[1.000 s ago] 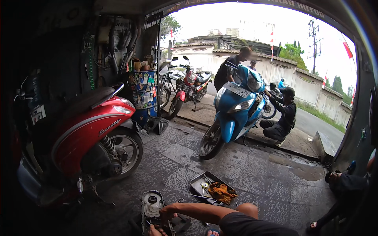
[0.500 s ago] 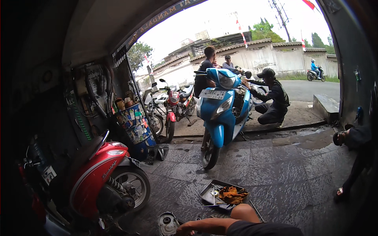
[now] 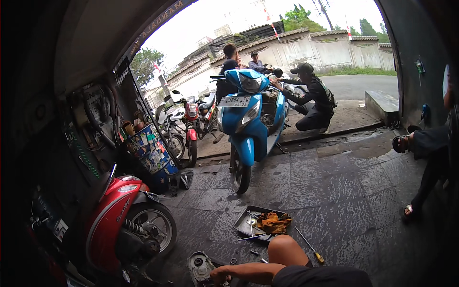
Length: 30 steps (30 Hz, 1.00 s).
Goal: The person cleans a motorcycle engine component with a cloth and then uses a screwdriver to tighten screws on the housing.
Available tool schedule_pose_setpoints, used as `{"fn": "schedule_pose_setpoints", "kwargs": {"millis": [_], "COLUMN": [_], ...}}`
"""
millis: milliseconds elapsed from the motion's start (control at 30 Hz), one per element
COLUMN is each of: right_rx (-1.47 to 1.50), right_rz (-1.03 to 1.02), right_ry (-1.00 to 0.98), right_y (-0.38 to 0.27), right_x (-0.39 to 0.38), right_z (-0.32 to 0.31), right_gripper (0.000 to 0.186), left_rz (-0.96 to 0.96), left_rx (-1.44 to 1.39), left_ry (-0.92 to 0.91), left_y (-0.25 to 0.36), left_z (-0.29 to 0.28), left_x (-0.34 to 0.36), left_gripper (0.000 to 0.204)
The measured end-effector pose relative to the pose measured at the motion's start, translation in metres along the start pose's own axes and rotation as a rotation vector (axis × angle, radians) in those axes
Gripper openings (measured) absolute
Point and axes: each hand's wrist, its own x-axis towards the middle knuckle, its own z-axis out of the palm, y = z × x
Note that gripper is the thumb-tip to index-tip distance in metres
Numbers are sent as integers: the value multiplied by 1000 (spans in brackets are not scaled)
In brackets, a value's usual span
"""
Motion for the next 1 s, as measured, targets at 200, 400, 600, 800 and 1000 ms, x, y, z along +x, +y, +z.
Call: {"fn": "schedule_pose_setpoints", "kwargs": {"millis": [200,400,600,800,1000], "right_rx": [267,643,725,473,159], "right_rz": [-22,50,80,14,180], "right_ry": [233,301,279,147,-117], "right_y": [-16,-43,-40,-21,17], "right_x": [-21,-52,-61,-55,6], "right_z": [40,80,95,70,-7], "right_gripper": [30,29,29,28,37], "left_rz": [-44,-81,-120,-145,110], "left_rx": [5,12,19,32,200], "left_ry": [30,55,76,94,99], "left_y": [10,19,22,31,29], "left_z": [10,14,22,25,28], "left_x": [-13,-21,-31,-44,-56], "left_gripper": [34,37,40,43,53]}}
